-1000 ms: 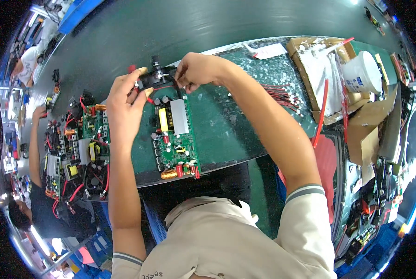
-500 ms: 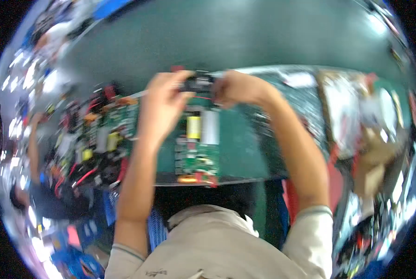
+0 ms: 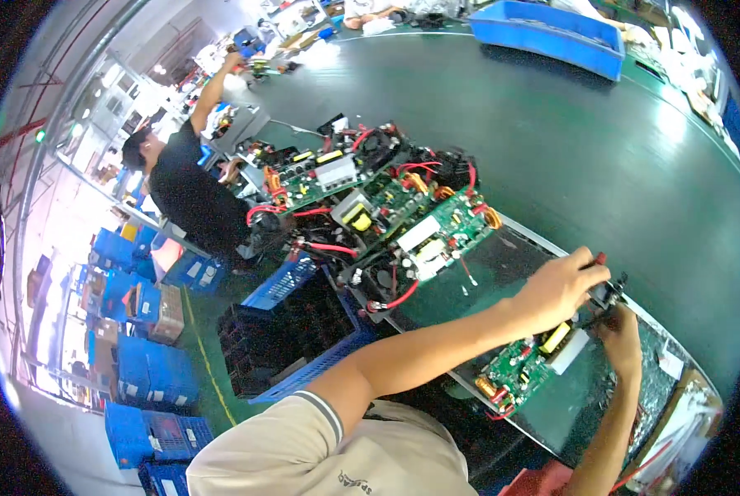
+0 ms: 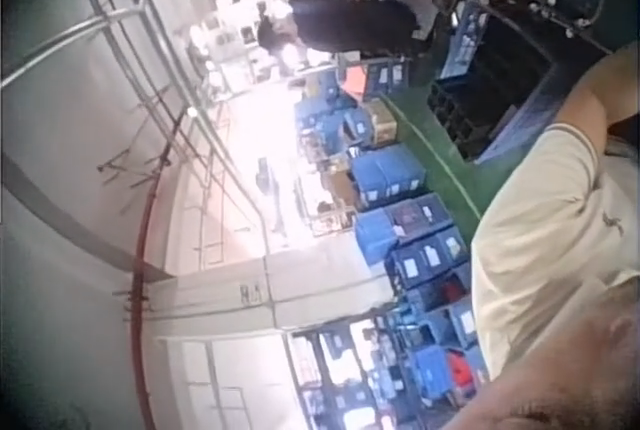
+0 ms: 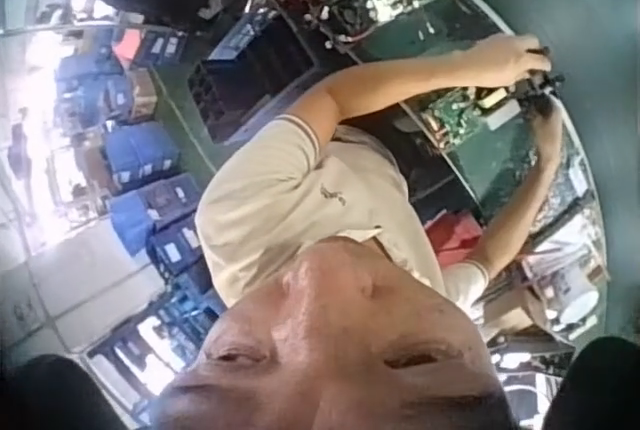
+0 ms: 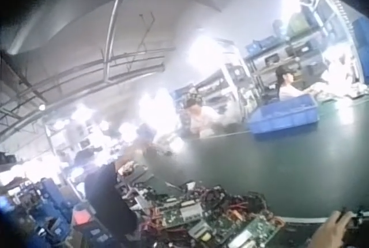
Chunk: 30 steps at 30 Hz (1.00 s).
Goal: Assembling electronic components and applying adhesive to circuit boards on a manufacturing line.
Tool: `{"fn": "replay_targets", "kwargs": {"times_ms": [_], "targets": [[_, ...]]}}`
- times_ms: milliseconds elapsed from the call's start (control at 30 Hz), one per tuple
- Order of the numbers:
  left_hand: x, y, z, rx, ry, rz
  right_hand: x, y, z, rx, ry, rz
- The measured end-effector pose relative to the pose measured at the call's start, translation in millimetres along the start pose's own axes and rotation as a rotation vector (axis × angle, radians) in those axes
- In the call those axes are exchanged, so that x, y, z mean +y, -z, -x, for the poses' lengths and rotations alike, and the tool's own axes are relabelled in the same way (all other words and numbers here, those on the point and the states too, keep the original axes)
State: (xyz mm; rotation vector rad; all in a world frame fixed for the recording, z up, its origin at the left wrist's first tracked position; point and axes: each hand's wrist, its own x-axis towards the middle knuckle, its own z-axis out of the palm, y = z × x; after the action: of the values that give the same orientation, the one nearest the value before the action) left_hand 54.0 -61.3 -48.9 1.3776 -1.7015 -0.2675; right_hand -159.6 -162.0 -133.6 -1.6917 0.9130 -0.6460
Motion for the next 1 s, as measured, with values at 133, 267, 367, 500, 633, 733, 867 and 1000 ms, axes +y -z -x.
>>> {"fn": "replay_targets", "kwargs": {"times_ms": [133,267,367,500,633,733,867,1000], "targets": [[-8,9,-6,-0.058,0.042,-0.065,-33,-9,-10,-0.147,-0.062,0.088],[-6,5,-13,-0.048,0.014,-0.054,-41,-5,-7,-0.122,-0.106,0.08],[-3,4,-14,-0.068,0.037,-0.065,-36,-6,-7,-0.059,-0.089,0.088],[-1,2,-19,-0.091,0.088,-0.106,-51,-10,-6,-0.108,-0.102,0.151],[-9,-8,-31,-0.089,0.102,-0.148,-42,-5,-8,-0.102,0.011,0.544],[-13,-12,-36,-0.131,0.096,-0.138,-39,-7,-7,-0.076,0.121,0.536],[-8,-2,-32,-0.156,0.122,-0.155,-21,-6,-6,0.029,0.359,0.604],[-8,1,-25,-0.118,0.105,-0.135,-37,-18,-4,-0.008,0.234,0.514]]}}
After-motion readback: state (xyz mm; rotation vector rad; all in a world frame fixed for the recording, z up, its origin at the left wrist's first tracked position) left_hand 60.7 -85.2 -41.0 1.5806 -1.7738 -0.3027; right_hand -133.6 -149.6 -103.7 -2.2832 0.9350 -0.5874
